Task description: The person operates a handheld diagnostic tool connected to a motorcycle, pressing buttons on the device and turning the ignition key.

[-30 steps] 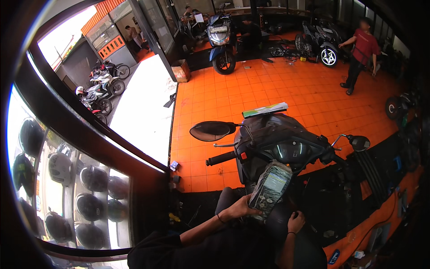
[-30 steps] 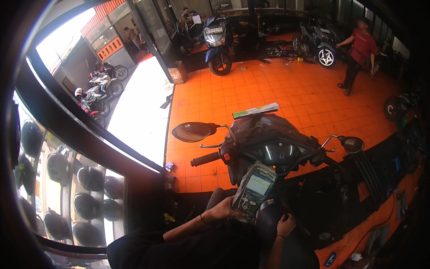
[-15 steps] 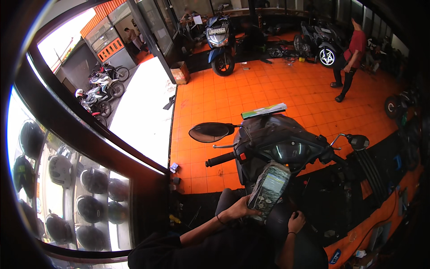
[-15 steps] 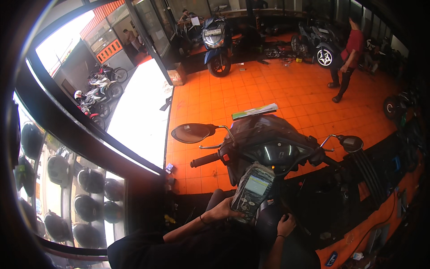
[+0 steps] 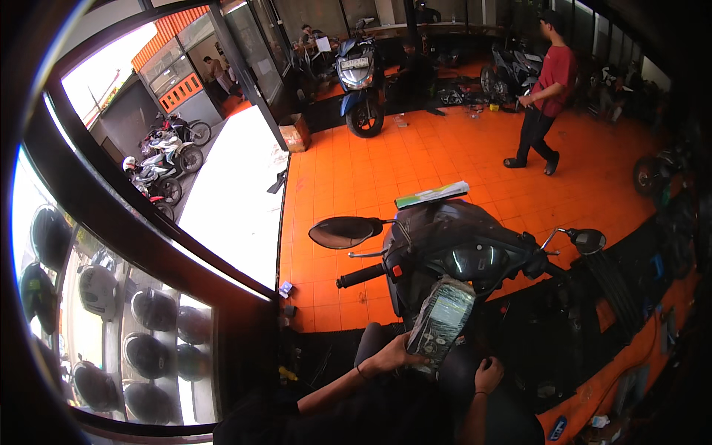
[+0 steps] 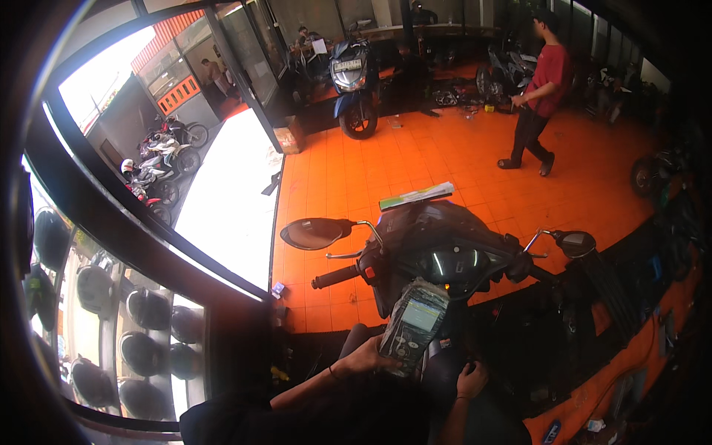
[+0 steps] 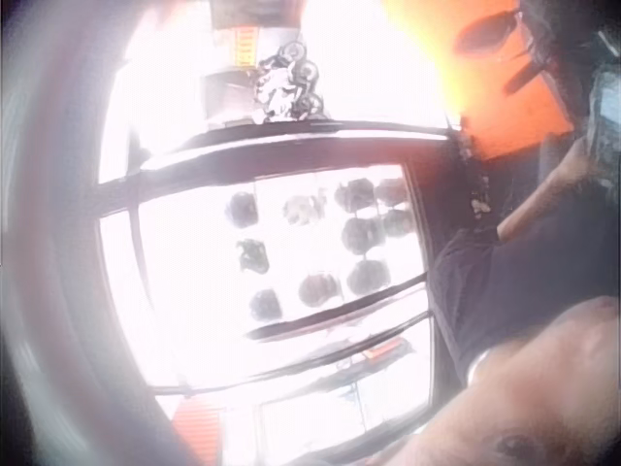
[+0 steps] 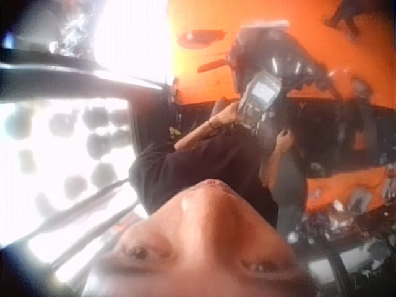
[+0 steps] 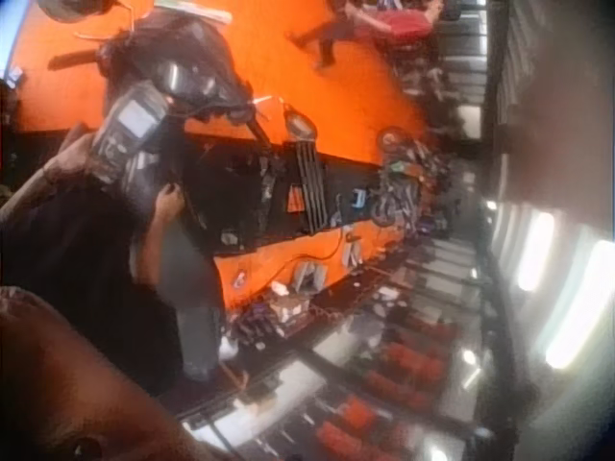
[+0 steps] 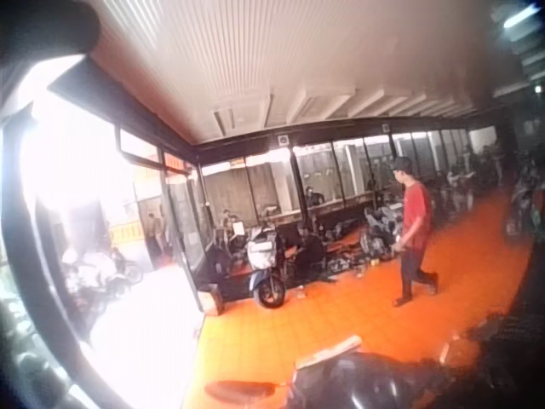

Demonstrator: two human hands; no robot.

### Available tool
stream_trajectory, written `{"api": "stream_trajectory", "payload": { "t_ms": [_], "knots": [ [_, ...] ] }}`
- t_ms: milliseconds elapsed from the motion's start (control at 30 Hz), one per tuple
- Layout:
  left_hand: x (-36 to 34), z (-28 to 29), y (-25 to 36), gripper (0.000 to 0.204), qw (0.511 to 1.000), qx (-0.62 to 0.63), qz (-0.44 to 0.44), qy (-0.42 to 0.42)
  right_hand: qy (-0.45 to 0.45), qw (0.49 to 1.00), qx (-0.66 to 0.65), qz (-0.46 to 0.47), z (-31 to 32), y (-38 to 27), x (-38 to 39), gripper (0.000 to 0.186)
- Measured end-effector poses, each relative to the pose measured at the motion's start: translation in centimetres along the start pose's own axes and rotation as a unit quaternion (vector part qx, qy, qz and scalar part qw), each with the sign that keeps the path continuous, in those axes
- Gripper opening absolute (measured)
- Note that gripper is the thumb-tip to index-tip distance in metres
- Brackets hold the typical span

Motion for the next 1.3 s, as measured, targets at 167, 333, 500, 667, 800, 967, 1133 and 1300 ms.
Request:
{"api": "stream_trajectory", "payload": {
  "t_ms": [167, 333, 500, 667, 800, 967, 1133, 1300],
  "knots": [
    [-0.6, 0.0, 0.1, 0.066, 1.000, 0.003, -0.010, 0.002, 0.031, 0.999, -0.006, 0.002, 1.0, -1.0, -0.2, 0.030],
    [-0.7, 0.0, -0.1, 0.067, 1.000, 0.015, 0.004, -0.001, 0.024, 1.000, 0.003, 0.014, 1.3, -0.6, -0.1, 0.030],
    [-0.6, 0.1, 0.1, 0.066, 1.000, -0.003, -0.028, -0.002, 0.044, 0.999, 0.000, 0.011, 0.6, -0.2, 0.2, 0.029],
    [-0.3, 0.8, -0.2, 0.065, 1.000, -0.005, -0.025, 0.001, 0.017, 1.000, -0.019, 0.013, 0.3, -1.1, 0.5, 0.031],
    [-0.8, -1.3, 2.0, 0.062, 1.000, -0.021, -0.006, -0.008, 0.046, 0.999, -0.017, -0.008, 0.2, 0.9, 0.1, 0.032],
    [0.7, -0.5, 2.5, 0.056, 0.998, -0.062, 0.008, 0.033, 0.061, 0.998, -0.006, 0.033, 0.1, -0.2, 0.0, 0.035],
    [0.1, -0.6, 0.3, 0.056, 0.998, 0.061, 0.004, 0.010, 0.046, 0.998, -0.013, 0.030, -2.2, 0.4, 0.1, 0.037],
    [-0.1, -1.3, 2.6, 0.047, 0.996, -0.080, -0.009, 0.023, 0.073, 0.997, -0.010, 0.019, -0.5, 0.9, -0.4, 0.032]
  ]
}}
Point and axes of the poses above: each hand's wrist, its own x-axis away from the middle knuckle, its own z-axis out of the back of the hand, y = z × x, the point moved 5 cm from there along -x, towards the middle knuckle, and after that the axes turned 13 degrees about y, right-handed, at the moved point
